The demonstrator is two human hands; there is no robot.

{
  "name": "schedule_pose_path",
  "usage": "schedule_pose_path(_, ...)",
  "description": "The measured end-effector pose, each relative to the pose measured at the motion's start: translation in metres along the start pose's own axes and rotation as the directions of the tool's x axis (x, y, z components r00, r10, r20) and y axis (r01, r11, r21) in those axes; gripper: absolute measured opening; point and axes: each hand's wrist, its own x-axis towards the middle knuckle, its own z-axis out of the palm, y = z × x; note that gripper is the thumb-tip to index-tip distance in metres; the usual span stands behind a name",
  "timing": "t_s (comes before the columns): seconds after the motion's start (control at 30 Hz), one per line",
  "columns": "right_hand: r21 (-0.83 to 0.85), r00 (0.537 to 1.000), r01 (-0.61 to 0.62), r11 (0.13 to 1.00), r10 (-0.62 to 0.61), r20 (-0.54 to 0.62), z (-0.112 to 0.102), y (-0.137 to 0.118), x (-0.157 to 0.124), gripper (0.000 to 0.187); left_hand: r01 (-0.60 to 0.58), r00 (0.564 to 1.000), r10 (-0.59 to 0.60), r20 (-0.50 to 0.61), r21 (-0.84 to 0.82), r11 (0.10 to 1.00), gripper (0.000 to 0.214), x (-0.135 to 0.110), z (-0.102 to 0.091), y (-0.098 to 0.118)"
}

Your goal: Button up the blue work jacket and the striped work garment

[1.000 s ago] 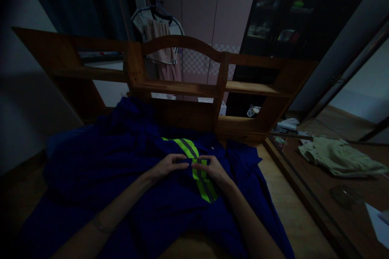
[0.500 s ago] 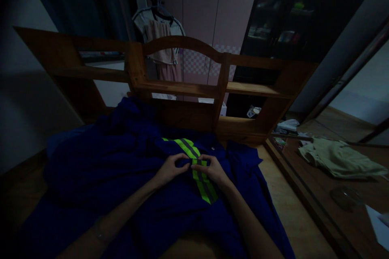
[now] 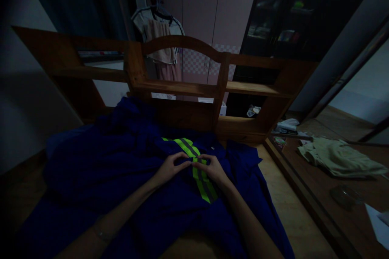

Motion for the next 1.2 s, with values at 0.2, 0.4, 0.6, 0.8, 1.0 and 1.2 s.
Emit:
schedule_pose_path(0.2,0.004,0.998,0.040,0.999,-0.040,0.040,0.000,-0.001,0.000,0.044,-0.007,1.000,0.007,-0.006,0.015,1.000,0.030,0.000,0.002,-0.003)
schedule_pose_path(0.4,-0.116,0.975,0.220,0.969,-0.222,-0.003,-0.003,-0.004,0.002,0.035,-0.042,0.998,0.045,-0.037,0.083,0.996,0.028,-0.003,0.004,-0.002)
schedule_pose_path(0.6,-0.143,0.944,0.331,0.933,-0.328,0.048,-0.002,0.000,0.006,0.031,-0.055,0.990,0.076,-0.117,0.170,0.984,0.021,-0.004,0.009,-0.005)
schedule_pose_path(0.8,-0.149,0.940,0.341,0.928,-0.342,0.017,0.001,0.006,0.008,0.030,-0.114,0.983,0.144,-0.110,0.245,0.963,0.013,-0.006,0.011,-0.006)
schedule_pose_path(1.0,-0.195,0.937,0.336,0.921,-0.347,-0.026,0.001,0.005,0.009,0.028,-0.159,0.976,0.195,-0.098,0.292,0.943,0.012,-0.009,0.013,-0.005)
schedule_pose_path(1.2,-0.222,0.933,0.349,0.911,-0.360,-0.012,0.003,0.002,0.005,0.025,-0.176,0.970,0.220,-0.103,0.329,0.928,0.009,-0.010,0.017,-0.004)
